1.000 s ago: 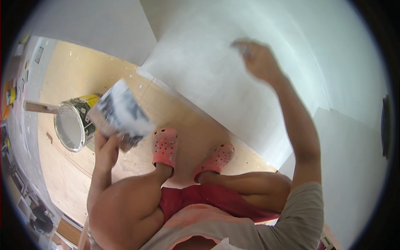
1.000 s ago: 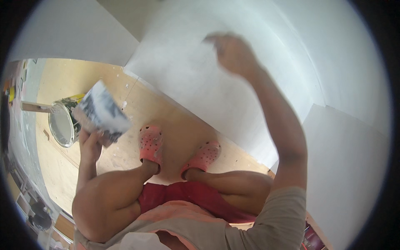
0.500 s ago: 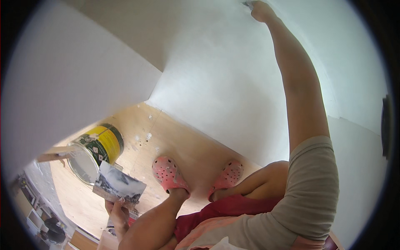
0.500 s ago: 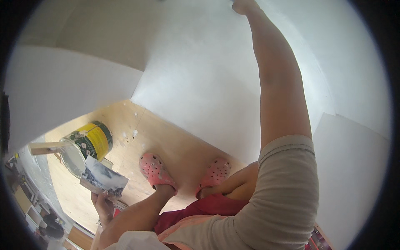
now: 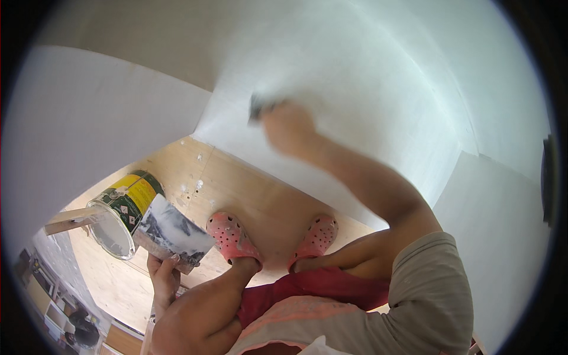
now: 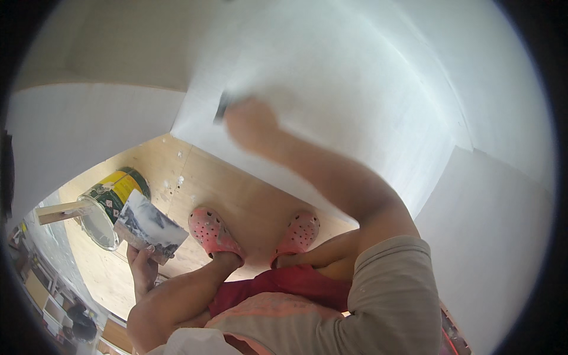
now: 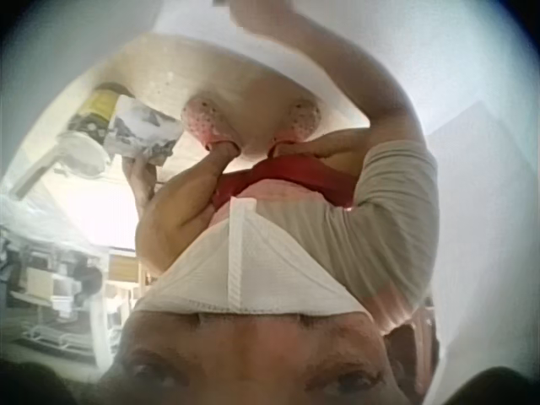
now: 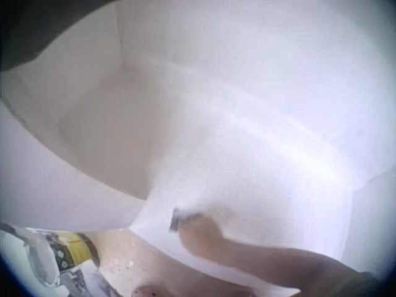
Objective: Using a putty knife and a larger metal scraper to apply white paint or plaster to a wall and corner.
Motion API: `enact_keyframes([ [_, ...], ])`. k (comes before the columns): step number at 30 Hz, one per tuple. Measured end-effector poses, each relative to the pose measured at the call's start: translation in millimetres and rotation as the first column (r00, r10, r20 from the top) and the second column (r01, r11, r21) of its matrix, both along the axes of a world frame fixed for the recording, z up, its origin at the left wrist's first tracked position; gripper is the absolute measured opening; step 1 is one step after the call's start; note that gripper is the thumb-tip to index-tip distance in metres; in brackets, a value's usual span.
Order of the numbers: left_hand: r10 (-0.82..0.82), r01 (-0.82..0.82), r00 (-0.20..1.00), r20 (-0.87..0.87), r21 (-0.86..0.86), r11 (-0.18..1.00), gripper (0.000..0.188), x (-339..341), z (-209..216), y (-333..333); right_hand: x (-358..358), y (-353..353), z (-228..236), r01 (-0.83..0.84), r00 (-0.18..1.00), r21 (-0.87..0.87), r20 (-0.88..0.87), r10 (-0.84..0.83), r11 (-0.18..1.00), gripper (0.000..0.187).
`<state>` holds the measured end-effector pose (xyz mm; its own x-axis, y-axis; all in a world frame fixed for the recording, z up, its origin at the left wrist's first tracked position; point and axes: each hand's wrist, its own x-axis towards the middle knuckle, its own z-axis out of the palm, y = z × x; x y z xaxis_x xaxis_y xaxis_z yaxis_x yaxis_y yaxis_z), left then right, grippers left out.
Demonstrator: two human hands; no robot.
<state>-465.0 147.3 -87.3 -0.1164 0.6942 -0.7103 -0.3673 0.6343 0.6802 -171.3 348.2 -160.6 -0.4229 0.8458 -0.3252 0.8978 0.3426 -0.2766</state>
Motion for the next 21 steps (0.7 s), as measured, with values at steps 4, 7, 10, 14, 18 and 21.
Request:
enact_keyframes([
  [4,-0.067,0.06,0.995,0.079,0.088,0.994,0.047,-22.8,-11.7,-5.2,-37.0,-40.9,51.0,-0.139,0.99,-0.354,-0.047,0.131,0.925,0.026],
  [7,-0.058,0.046,0.994,0.097,0.113,0.992,0.046,-34.6,-1.0,-10.0,-24.7,-10.6,56.1,-0.042,0.996,-0.148,-0.083,0.029,0.988,0.04],
  [10,-0.079,0.069,0.991,0.109,0.098,0.993,0.046,-14.7,1.6,-5.1,49.0,72.0,84.8,0.172,0.985,0.309,-0.062,-0.16,0.935,0.039],
  [14,0.041,-0.041,0.999,0.023,0.03,0.999,0.047,-4.1,9.5,-4.2,131.3,201.4,44.7,0.186,0.976,0.58,-0.203,-0.081,0.793,0.024],
  [18,0.045,-0.047,0.998,-0.038,-0.074,0.996,0.049,-10.4,10.8,-13.2,152.3,269.8,0.3,0.229,0.969,0.349,0.007,-0.247,0.909,0.035],
  [21,0.095,-0.11,0.987,-0.13,-0.112,0.988,0.05,-11.3,8.1,-19.8,153.0,301.1,-20.3,0.235,0.963,0.262,0.072,-0.261,0.936,0.038],
])
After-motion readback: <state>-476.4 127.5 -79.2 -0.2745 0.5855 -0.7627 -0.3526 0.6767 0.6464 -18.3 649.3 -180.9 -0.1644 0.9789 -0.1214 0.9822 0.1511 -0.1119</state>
